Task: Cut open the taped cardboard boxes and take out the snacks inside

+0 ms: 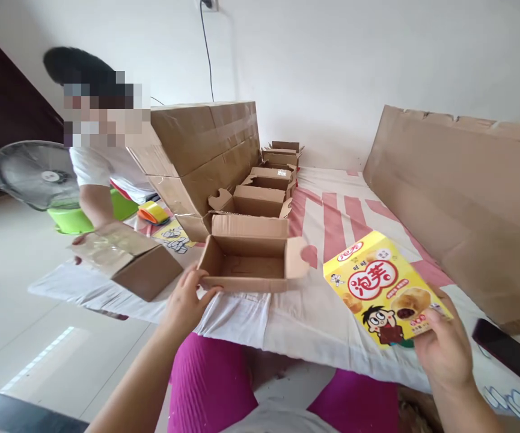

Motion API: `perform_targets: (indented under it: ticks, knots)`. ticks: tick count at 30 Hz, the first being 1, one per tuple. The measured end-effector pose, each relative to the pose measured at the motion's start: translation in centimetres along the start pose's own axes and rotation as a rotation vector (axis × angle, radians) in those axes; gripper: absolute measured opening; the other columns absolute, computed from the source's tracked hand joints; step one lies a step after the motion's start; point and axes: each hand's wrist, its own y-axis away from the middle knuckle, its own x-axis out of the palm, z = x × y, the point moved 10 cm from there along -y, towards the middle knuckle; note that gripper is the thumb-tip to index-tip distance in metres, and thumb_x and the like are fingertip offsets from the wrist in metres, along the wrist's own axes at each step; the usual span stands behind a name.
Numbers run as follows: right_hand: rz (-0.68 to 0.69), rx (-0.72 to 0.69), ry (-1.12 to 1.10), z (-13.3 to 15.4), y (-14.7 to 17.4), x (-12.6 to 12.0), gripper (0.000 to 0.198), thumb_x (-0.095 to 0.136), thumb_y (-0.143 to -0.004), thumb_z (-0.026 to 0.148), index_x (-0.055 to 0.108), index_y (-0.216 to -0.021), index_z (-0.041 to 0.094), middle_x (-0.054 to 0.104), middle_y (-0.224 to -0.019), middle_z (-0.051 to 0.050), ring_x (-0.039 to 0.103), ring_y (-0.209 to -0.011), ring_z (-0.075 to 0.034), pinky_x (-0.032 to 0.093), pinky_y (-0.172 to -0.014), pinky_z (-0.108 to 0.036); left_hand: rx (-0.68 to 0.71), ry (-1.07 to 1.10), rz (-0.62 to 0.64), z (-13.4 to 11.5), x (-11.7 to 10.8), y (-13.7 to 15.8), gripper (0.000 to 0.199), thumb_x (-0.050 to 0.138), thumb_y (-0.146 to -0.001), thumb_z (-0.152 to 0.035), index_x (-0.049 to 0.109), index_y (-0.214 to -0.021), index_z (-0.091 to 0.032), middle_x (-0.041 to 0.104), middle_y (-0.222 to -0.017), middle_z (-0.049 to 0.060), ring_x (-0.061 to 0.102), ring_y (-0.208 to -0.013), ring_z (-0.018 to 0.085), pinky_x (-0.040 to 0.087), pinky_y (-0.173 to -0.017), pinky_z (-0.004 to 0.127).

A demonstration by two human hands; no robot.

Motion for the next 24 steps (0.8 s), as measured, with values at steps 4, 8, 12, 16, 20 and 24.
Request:
perform_targets:
  ticks: [4, 8, 12, 16, 20, 24]
  knots:
    - [0.069, 0.068, 0.138, -4.1, 1.5, 0.6, 0.049, 0.073, -0.075, 0.04, 0.06, -0.119, 0.023, 0.064, -0.122, -0.012, 0.066, -0.101, -0.024, 0.056, -0.079, -0.033, 0.028, -0.07, -0.499, -1.3, -2.9, 1.4, 0.048, 0.062, -0.085, -0.026, 0.045, -0.129, -0.015, 0.025, -0.153, 0.025, 0.033, -0.139, 0.041, 0.038, -0.105, 0.06]
    - [0.293, 0.014, 0.399, -7.2, 3.9, 3.3, 0.062, 0.073, -0.076, 0.041, 0.051, -0.13, 0.021, 0.064, -0.121, -0.013, 0.066, -0.101, -0.024, 0.056, -0.083, -0.033, 0.541, 0.146, -0.608, -8.7, -1.0, 7.2, 0.043, 0.063, -0.079, -0.008, 0.049, -0.118, -0.019, 0.047, -0.131, 0.017, 0.044, -0.13, 0.032, 0.044, -0.102, 0.05]
    - [0.425, 0.014, 0.46, -10.7, 6.3, 4.6, 0.06, 0.065, -0.083, 0.038, 0.043, -0.136, 0.021, 0.062, -0.128, -0.014, 0.064, -0.11, -0.025, 0.055, -0.09, -0.036, 0.606, 0.427, -0.032, -12.8, 7.2, 9.4, 0.048, 0.052, -0.087, -0.01, 0.041, -0.133, -0.019, 0.053, -0.13, 0.016, 0.051, -0.126, 0.026, 0.048, -0.101, 0.042]
    - [0.448, -0.062, 0.664, -13.4, 8.2, 4.5, 0.04, 0.063, -0.081, 0.039, 0.06, -0.116, 0.02, 0.068, -0.114, -0.014, 0.065, -0.108, -0.03, 0.053, -0.093, -0.044, 0.343, 0.575, 0.337, -12.7, 15.1, 9.9, 0.067, 0.051, -0.086, -0.021, 0.024, -0.148, -0.015, 0.042, -0.147, 0.02, 0.041, -0.138, 0.03, 0.042, -0.109, 0.049]
    - [0.396, -0.159, 0.738, -14.1, 8.8, 3.6, 0.036, 0.059, -0.085, 0.039, 0.062, -0.116, 0.021, 0.066, -0.118, -0.014, 0.062, -0.113, -0.031, 0.052, -0.096, -0.046, 0.218, 0.656, 0.461, -12.6, 18.9, 10.7, 0.075, 0.053, -0.083, -0.023, 0.024, -0.15, -0.011, 0.038, -0.151, 0.021, 0.038, -0.141, 0.032, 0.035, -0.114, 0.051]
    - [0.313, -0.229, 0.622, -11.6, 6.2, 2.9, 0.042, 0.061, -0.086, 0.039, 0.056, -0.124, 0.022, 0.063, -0.124, -0.013, 0.06, -0.117, -0.03, 0.049, -0.1, -0.046, 0.198, 0.79, 0.42, -15.2, 17.9, 9.1, 0.082, 0.059, -0.082, -0.03, 0.02, -0.152, -0.011, 0.037, -0.152, 0.021, 0.036, -0.141, 0.032, 0.032, -0.116, 0.05]
